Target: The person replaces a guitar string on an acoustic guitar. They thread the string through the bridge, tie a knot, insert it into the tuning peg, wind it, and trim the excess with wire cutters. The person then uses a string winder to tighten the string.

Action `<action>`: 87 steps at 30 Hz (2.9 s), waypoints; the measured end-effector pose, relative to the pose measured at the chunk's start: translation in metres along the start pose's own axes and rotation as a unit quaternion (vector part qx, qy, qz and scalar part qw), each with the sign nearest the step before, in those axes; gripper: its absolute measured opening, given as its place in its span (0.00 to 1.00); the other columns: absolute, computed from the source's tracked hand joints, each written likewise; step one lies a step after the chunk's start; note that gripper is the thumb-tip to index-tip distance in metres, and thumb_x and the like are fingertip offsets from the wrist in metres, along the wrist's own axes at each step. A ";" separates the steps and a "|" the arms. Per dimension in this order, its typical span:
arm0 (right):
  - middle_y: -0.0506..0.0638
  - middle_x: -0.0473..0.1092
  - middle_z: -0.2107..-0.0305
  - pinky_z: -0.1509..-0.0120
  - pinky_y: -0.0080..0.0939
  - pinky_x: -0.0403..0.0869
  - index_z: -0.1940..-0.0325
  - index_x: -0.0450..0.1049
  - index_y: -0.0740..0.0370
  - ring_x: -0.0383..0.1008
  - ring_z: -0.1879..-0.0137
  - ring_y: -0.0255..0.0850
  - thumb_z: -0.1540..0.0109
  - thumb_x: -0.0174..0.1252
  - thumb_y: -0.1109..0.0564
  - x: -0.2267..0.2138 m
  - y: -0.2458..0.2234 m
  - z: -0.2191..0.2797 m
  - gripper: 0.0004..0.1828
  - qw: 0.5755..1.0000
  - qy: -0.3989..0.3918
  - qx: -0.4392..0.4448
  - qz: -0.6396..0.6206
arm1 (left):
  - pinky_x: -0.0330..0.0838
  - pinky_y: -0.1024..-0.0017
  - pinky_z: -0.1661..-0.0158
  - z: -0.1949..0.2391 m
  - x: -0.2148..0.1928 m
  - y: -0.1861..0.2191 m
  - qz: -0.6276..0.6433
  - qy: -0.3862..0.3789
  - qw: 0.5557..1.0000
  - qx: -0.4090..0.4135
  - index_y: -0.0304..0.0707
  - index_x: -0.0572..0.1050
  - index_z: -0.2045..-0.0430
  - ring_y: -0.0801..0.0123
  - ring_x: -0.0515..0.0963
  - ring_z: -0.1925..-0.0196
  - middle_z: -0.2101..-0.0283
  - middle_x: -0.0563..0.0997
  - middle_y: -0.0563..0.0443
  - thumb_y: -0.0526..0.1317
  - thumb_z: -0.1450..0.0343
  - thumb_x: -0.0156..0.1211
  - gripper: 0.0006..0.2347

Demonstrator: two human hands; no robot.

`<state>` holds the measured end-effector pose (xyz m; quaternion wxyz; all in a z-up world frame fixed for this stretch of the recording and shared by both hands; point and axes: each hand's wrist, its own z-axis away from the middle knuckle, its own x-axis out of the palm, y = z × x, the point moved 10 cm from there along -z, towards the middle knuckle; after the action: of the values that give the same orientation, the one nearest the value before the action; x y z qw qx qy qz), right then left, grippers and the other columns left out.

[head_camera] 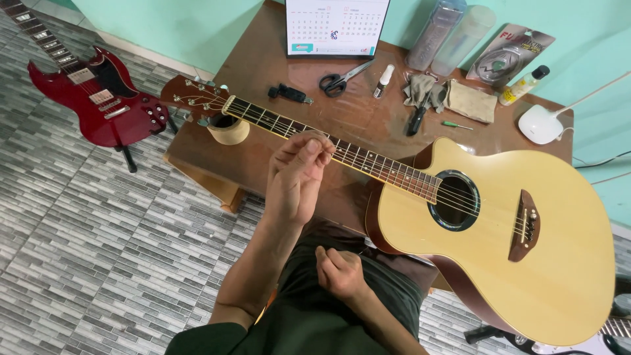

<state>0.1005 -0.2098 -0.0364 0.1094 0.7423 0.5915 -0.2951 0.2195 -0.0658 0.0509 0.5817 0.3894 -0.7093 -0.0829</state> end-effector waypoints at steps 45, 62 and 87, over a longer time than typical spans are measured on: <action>0.48 0.63 0.80 0.86 0.39 0.50 0.73 0.68 0.57 0.51 0.87 0.38 0.44 0.48 0.73 0.089 0.022 0.083 0.12 0.959 -0.279 0.031 0.041 | 0.63 0.73 0.55 -0.027 0.038 0.075 -0.013 -0.041 0.996 0.082 0.41 0.81 0.63 0.72 0.76 0.58 0.62 0.81 0.53 0.37 0.24 0.61 0.03; 0.48 0.62 0.82 0.85 0.41 0.52 0.70 0.69 0.56 0.53 0.86 0.39 0.45 0.49 0.70 0.114 0.040 0.118 0.10 0.931 -0.350 0.056 0.090 | 0.63 0.75 0.57 -0.043 0.048 0.083 0.004 -0.036 0.997 0.063 0.43 0.81 0.67 0.72 0.77 0.58 0.63 0.81 0.55 0.39 0.26 0.64 0.03; 0.48 0.62 0.82 0.77 0.42 0.61 0.75 0.68 0.55 0.61 0.78 0.41 0.42 0.50 0.69 0.096 0.034 0.085 0.11 0.950 -0.291 0.057 0.095 | 0.53 0.83 0.75 -0.036 0.060 0.074 -0.005 -0.115 0.993 0.034 0.41 0.78 0.66 0.81 0.62 0.78 0.64 0.79 0.57 0.42 0.24 0.63 0.06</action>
<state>0.1187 -0.1850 -0.1653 0.2620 0.6822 0.4427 -0.5196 0.2164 -0.0417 0.1496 0.4821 0.3999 -0.7723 -0.1060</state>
